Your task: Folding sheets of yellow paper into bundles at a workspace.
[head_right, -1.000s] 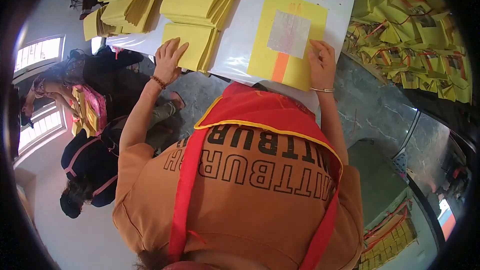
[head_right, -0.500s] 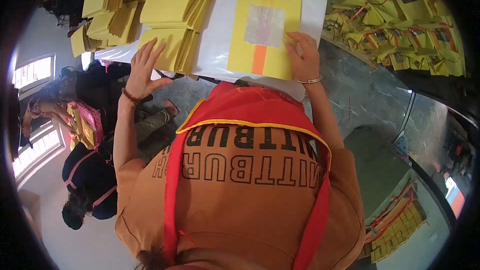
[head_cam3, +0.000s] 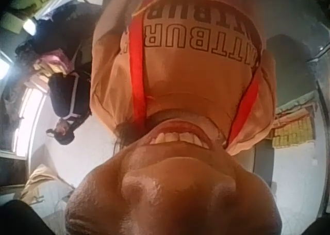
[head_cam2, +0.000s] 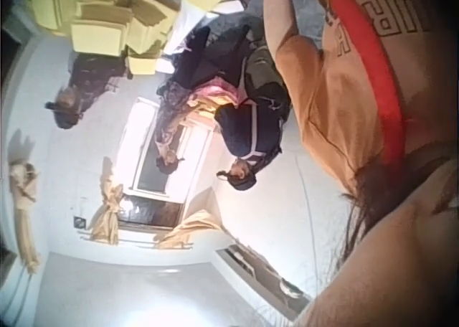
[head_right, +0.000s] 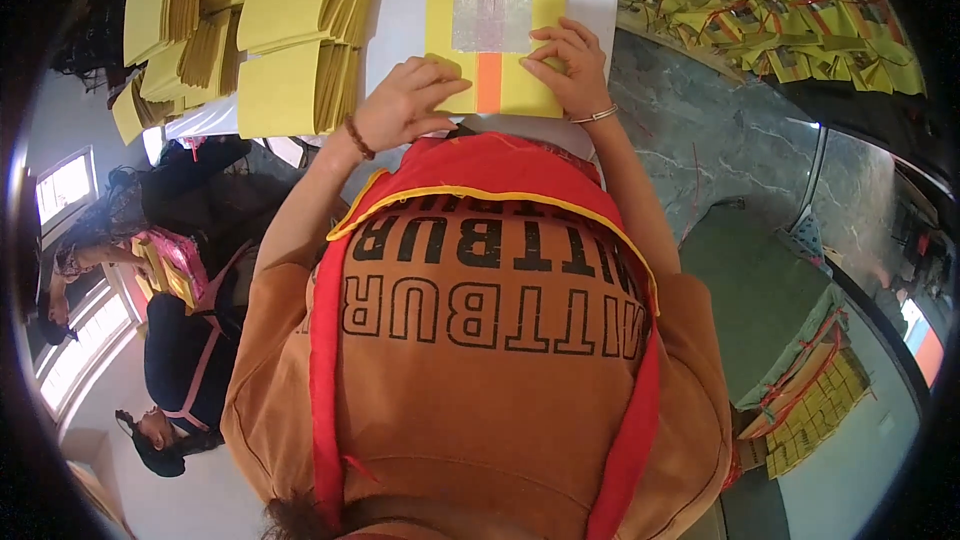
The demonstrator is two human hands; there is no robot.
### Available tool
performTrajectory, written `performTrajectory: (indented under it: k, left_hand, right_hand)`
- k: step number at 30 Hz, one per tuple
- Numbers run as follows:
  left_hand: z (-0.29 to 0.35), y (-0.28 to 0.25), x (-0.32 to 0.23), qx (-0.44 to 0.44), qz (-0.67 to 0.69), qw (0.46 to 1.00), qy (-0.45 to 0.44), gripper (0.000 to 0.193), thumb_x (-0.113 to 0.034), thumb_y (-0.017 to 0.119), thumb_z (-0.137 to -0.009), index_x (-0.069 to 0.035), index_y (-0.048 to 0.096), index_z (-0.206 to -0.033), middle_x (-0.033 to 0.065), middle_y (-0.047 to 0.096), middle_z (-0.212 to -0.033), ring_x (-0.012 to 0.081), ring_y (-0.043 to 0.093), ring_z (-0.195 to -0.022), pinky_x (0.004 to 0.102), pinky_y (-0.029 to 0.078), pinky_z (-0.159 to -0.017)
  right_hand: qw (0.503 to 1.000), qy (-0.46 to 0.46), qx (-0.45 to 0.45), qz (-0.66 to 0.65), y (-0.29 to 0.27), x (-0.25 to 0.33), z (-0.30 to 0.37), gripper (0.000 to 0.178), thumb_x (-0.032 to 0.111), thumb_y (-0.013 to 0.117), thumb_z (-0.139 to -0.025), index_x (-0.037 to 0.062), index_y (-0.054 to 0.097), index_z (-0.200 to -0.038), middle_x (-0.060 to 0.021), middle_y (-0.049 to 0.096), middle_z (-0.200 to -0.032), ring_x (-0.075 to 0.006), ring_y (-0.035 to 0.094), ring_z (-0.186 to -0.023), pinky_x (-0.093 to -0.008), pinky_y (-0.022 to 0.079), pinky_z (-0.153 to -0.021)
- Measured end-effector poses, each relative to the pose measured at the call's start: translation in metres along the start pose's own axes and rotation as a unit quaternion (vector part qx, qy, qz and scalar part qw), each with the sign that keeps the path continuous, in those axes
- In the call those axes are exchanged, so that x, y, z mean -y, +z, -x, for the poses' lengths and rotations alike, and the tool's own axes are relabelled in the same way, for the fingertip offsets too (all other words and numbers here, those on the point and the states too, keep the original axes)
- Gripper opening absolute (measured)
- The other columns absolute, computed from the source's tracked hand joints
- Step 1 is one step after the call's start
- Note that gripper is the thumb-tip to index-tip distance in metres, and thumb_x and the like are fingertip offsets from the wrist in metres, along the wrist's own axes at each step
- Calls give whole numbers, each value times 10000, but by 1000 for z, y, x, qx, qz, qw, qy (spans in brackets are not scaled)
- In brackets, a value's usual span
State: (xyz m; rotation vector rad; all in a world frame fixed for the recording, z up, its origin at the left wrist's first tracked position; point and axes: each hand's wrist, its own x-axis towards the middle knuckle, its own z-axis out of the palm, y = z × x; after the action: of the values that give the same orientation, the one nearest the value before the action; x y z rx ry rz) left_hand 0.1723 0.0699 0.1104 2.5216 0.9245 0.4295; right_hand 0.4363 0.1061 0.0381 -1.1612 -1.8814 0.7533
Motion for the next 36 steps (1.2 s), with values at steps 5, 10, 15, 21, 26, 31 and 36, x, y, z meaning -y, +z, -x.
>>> performTrajectory:
  k: [5,10,15,21,26,31,36]
  left_hand:
    - [-2,8,-10,-26,-93,995,9,437,-137,676,-703,-48,557,-1114,90,530,-1092,265,494,-1030,373,413,-848]
    - [4,16,-10,-77,-77,994,5,338,-140,656,-732,-41,583,-1047,90,557,-1016,268,530,-938,354,444,-791]
    - [-3,5,-3,-84,3,996,15,169,-132,637,-767,-31,616,-901,98,576,-901,275,546,-842,340,461,-724]
    - [-9,3,4,-45,84,995,-24,103,-105,599,-799,-3,595,-793,111,561,-772,290,544,-763,363,457,-674]
    - [-10,4,4,-37,92,994,-39,145,-160,576,-806,-30,588,-744,89,550,-730,276,551,-736,374,461,-653]
    - [-15,1,2,-31,108,992,-64,135,-153,578,-778,-32,594,-721,91,568,-708,261,567,-703,364,464,-627]
    - [-17,-4,3,-5,174,974,-143,132,-144,580,-757,-16,601,-734,95,591,-708,248,578,-664,340,457,-602]
  right_hand:
    - [999,27,-1,-27,1,0,0,97,190,713,-725,113,663,-755,3,627,-1068,-258,396,-1186,-381,289,-992]
    - [998,28,-7,-53,3,0,2,103,191,698,-748,104,662,-791,-8,625,-1075,-261,382,-1195,-376,278,-1004]
    - [998,19,-10,-53,4,-4,2,108,186,678,-772,91,655,-819,-18,627,-1073,-261,379,-1197,-373,271,-1012]
    - [994,39,10,-106,-1,-8,0,141,168,558,-875,67,638,-818,-28,630,-1079,-231,363,-1223,-353,237,-1034]
    - [989,65,-3,-130,1,-5,0,200,210,529,-886,67,648,-814,-22,635,-1072,-245,356,-1215,-349,234,-1029]
    - [987,71,-2,-146,1,-4,0,250,238,492,-903,64,653,-827,-27,633,-1073,-237,348,-1220,-347,227,-1038]
    - [979,50,-8,-197,1,-10,1,377,294,381,-943,59,662,-853,-59,627,-1084,-229,327,-1230,-344,207,-1053]
